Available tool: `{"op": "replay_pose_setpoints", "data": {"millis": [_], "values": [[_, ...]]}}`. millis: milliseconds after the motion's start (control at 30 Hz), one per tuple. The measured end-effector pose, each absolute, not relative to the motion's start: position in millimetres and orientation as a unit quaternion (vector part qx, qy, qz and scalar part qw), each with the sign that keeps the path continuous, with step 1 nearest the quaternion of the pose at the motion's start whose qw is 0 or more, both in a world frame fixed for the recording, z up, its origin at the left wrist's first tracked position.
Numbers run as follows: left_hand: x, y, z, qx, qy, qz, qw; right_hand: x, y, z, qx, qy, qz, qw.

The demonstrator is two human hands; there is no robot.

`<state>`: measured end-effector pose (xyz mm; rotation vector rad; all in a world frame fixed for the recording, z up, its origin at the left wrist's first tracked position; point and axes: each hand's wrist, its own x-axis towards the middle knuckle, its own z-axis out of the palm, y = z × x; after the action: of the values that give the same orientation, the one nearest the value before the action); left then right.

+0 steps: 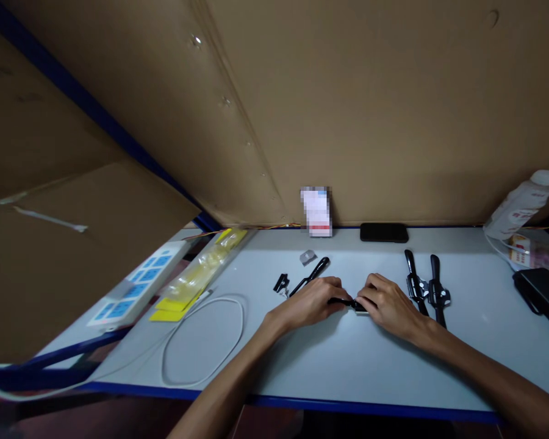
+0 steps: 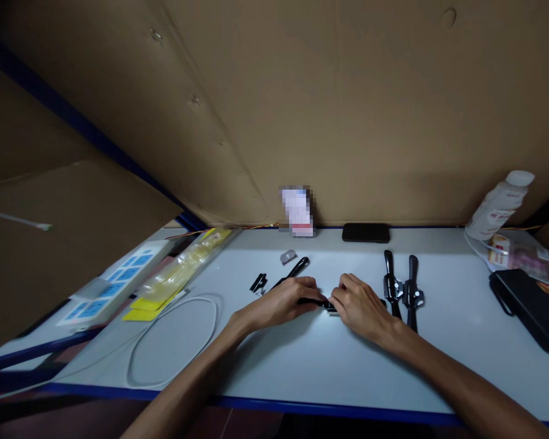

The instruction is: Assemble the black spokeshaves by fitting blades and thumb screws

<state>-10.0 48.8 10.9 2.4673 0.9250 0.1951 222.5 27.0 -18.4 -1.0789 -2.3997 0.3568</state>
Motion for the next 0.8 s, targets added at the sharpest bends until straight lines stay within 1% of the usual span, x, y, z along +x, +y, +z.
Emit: {"op": "replay_pose_setpoints", "data": {"millis": [133, 267, 400, 567, 800], "values": [[-8.9, 48.5, 13.0, 0.904, 0.34, 0.07, 0.248, 222.9, 28.8, -22.8, -0.401, -0.858, 0.163, 0.277], [-8.6, 47.9, 14.1, 0.905, 0.34, 0.071, 0.246, 223.9, 28.7, -22.4, -0.4, -0.846, 0.194, 0.294], [-8.2, 47.4, 15.3, 0.906, 0.338, 0.072, 0.243, 225.1, 24.5, -18.5, -0.39, -0.861, 0.141, 0.294], [-7.9, 47.3, 15.5, 0.906, 0.339, 0.073, 0.242, 223.6, 21.1, -18.8, -0.374, -0.893, 0.058, 0.244], [-8.4, 48.3, 14.5, 0.91, 0.33, 0.077, 0.238, 223.9, 21.7, -19.6, -0.353, -0.905, 0.05, 0.233]]}}
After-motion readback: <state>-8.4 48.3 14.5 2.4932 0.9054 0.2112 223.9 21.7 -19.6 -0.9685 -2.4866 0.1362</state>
